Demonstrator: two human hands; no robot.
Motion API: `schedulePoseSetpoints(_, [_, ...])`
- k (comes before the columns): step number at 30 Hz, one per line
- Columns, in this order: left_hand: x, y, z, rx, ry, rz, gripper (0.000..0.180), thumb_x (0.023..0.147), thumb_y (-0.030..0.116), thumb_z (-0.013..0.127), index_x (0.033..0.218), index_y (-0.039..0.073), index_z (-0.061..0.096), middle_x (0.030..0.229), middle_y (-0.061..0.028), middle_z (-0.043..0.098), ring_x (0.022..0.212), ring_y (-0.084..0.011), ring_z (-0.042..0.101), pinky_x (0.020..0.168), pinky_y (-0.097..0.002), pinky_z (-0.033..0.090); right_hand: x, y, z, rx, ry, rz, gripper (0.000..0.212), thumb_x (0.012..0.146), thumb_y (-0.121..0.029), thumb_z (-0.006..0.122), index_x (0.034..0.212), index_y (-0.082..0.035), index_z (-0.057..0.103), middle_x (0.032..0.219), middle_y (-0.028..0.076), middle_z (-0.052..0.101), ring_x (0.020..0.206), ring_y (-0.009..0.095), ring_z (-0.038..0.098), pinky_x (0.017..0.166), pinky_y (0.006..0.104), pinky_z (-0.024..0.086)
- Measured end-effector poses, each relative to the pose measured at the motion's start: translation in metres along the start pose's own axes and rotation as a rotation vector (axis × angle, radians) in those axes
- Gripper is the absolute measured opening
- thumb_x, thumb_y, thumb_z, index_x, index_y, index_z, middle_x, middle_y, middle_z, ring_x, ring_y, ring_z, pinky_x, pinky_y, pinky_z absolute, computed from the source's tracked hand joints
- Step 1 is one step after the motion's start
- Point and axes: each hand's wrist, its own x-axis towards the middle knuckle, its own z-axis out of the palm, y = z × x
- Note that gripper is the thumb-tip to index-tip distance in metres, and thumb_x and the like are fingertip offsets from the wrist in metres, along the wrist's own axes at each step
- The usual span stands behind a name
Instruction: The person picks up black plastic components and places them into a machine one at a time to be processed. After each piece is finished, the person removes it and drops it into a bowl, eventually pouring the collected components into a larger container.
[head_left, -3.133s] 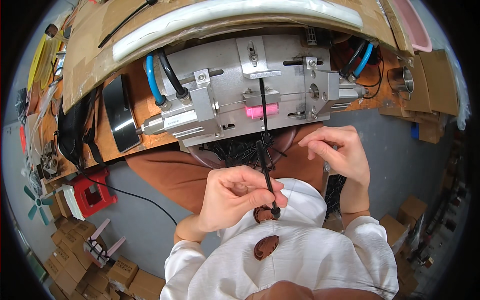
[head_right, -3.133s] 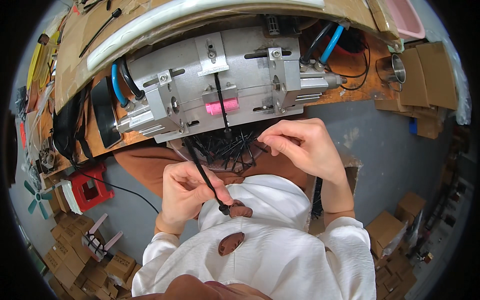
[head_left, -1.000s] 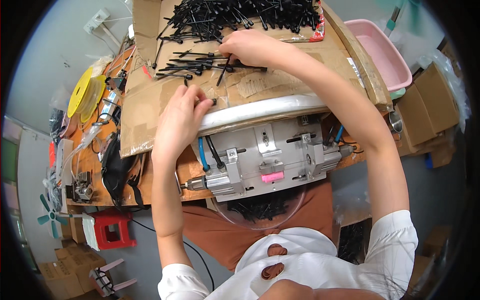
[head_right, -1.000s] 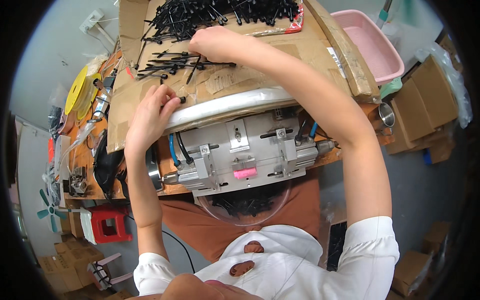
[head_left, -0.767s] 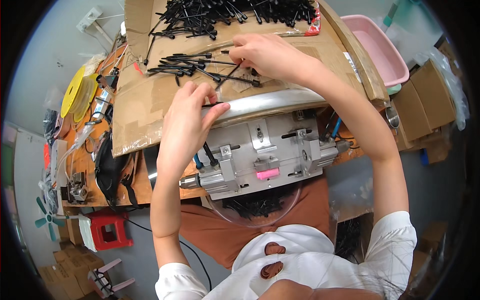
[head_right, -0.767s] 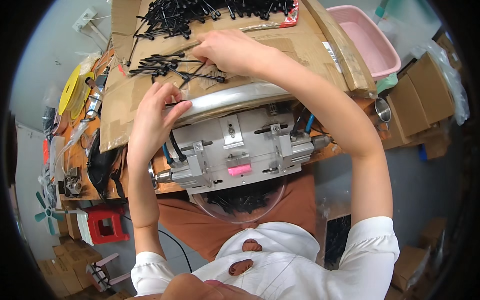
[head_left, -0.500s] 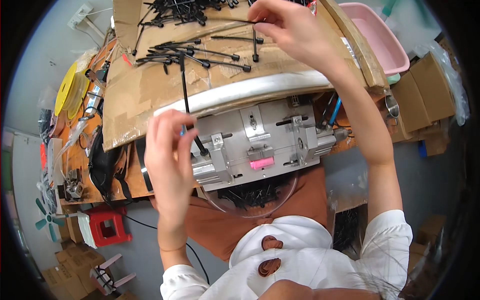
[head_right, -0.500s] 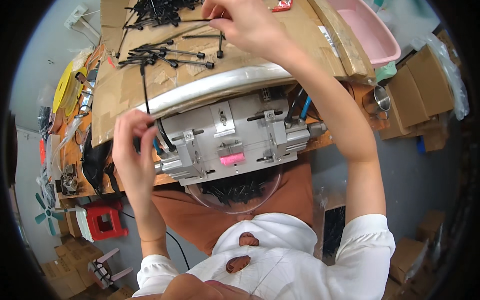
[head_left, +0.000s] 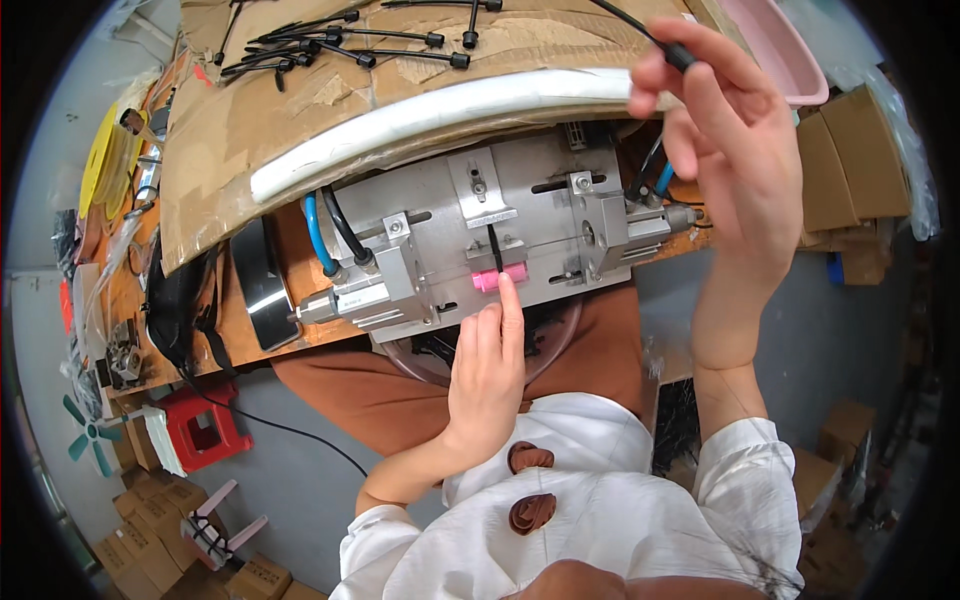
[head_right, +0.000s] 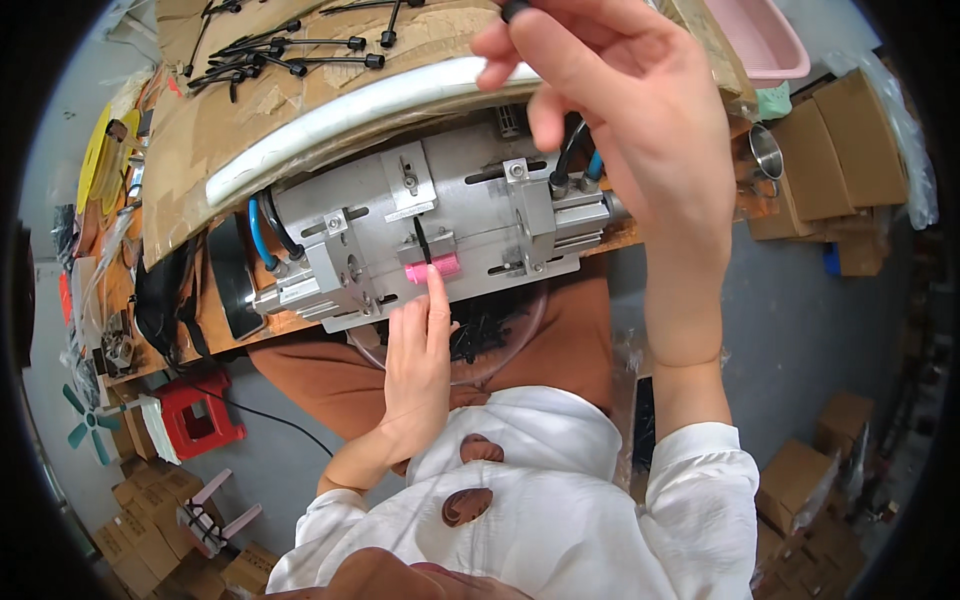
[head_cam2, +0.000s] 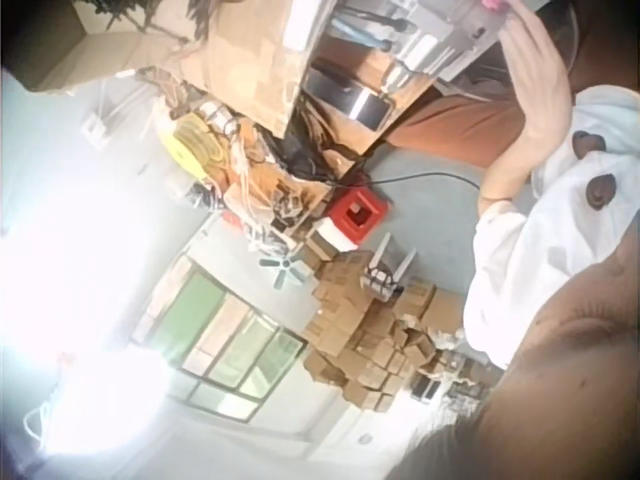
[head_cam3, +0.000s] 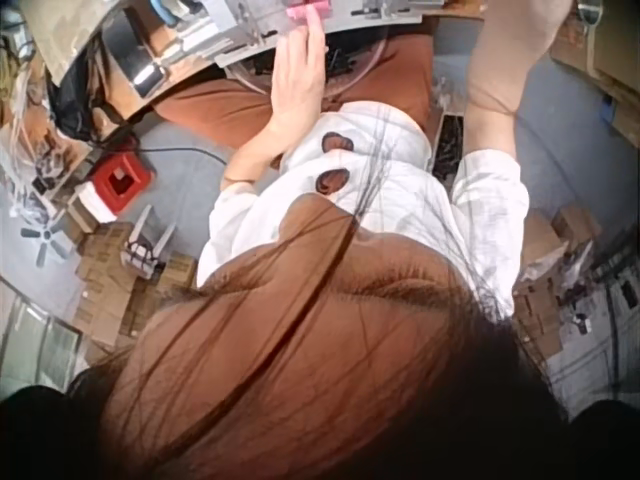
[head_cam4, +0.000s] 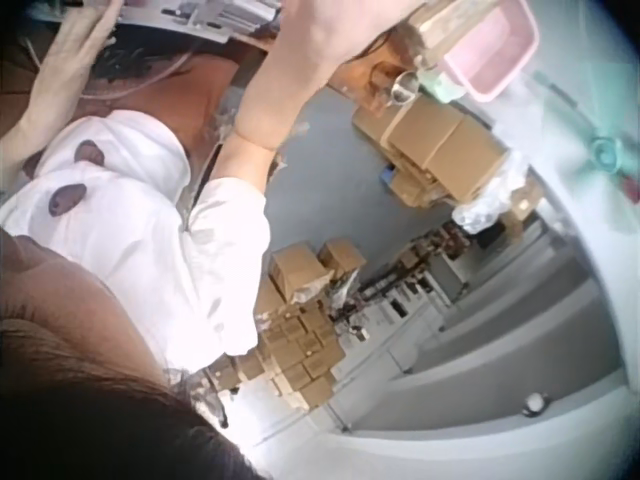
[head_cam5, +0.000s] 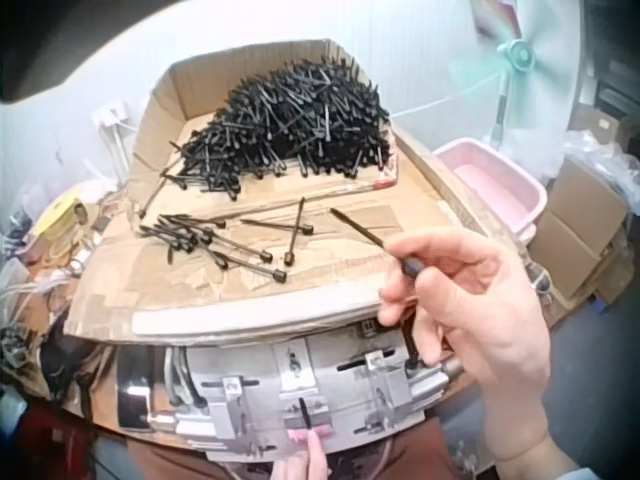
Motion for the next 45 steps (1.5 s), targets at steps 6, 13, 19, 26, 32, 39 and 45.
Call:
schedulePoseSetpoints(6, [0.004, 0.000, 0.001, 0.079, 0.011, 0.049, 0.072, 0.070, -0.009, 0.056, 0.139, -0.011, 0.035, 0.099, -0.0122, 0.050, 0.085, -0.0239, 0.050, 0.079, -0.0315, 0.048, -0.031, -0.003, 0.018, -0.203, 0.060, -0.147, 0.021, 0.091, -0.007, 0.059, 0.109, 0.003, 0.057, 0.098, 0.020, 0.065, 0.080, 0.016, 0.061, 0.053, 0.0189, 0.044])
schedulePoseSetpoints(13, [0.048, -0.012, -0.050, -0.028, 0.061, 0.119, 0.070, 0.071, 0.006, 0.071, 0.136, 0.000, 0.045, 0.093, -0.0111, 0.051, 0.086, -0.0260, 0.051, 0.077, -0.0349, 0.046, -0.116, 0.043, 0.046, -0.832, -0.112, -0.287, 0.060, 0.066, 0.008, 0.073, 0.122, 0.009, 0.054, 0.102, 0.016, 0.066, 0.061, 0.021, 0.058, 0.053, 0.0312, 0.048])
schedulePoseSetpoints(19, [0.214, -0.075, -0.092, 0.111, 0.254, 0.228, 0.021, 0.082, 0.013, 0.068, 0.097, 0.000, 0.063, 0.085, -0.0172, 0.063, 0.082, -0.0283, 0.062, 0.072, -0.0353, 0.048, -0.144, 0.081, 0.074, -0.954, -0.240, -0.154, 0.061, 0.070, 0.004, 0.071, 0.128, 0.007, 0.052, 0.076, 0.007, 0.062, 0.056, 0.015, 0.055, 0.048, 0.0298, 0.046])
schedulePoseSetpoints(26, [0.246, -0.057, -0.116, -0.055, -0.179, -0.021, 0.022, 0.081, 0.019, 0.072, 0.086, -0.002, 0.066, 0.070, -0.0146, 0.066, 0.064, -0.0212, 0.063, 0.060, -0.0335, 0.049, -0.137, 0.082, 0.080, -1.000, -0.233, -0.112, 0.059, 0.074, 0.000, 0.071, 0.129, 0.003, 0.053, 0.058, 0.004, 0.050, 0.050, 0.015, 0.052, 0.045, 0.0302, 0.042])
schedulePoseSetpoints(32, [0.246, -0.065, -0.122, -0.076, -0.206, 0.039, 0.018, 0.078, 0.013, 0.073, 0.085, -0.002, 0.067, 0.072, -0.0147, 0.066, 0.067, -0.0198, 0.064, 0.064, -0.0323, 0.050, -0.137, 0.074, 0.079, -1.022, -0.309, -0.058, 0.063, 0.073, 0.001, 0.063, 0.133, 0.006, 0.046, 0.072, 0.005, 0.059, 0.060, 0.015, 0.059, 0.050, 0.0282, 0.047])
schedulePoseSetpoints(39, [0.246, -0.105, -0.113, -0.175, -0.139, 0.174, 0.016, 0.079, 0.008, 0.070, 0.091, -0.001, 0.065, 0.075, -0.0123, 0.063, 0.070, -0.0207, 0.061, 0.066, -0.0314, 0.048, -0.073, 0.030, 0.051, -1.115, -0.299, -0.357, 0.048, 0.072, -0.003, 0.063, 0.120, -0.002, 0.061, 0.075, 0.003, 0.058, 0.060, 0.014, 0.059, 0.047, 0.0283, 0.045])
schedulePoseSetpoints(45, [0.235, -0.082, -0.115, -0.070, -0.102, 0.186, 0.017, 0.081, 0.013, 0.070, 0.091, 0.000, 0.065, 0.068, -0.0048, 0.059, 0.063, -0.0100, 0.052, 0.061, -0.0275, 0.044, 0.075, 0.037, 0.023, -1.435, -0.313, -0.676, 0.018, 0.083, -0.006, 0.058, 0.099, -0.002, 0.062, 0.076, 0.011, 0.064, 0.065, 0.022, 0.065, 0.051, 0.0318, 0.049])
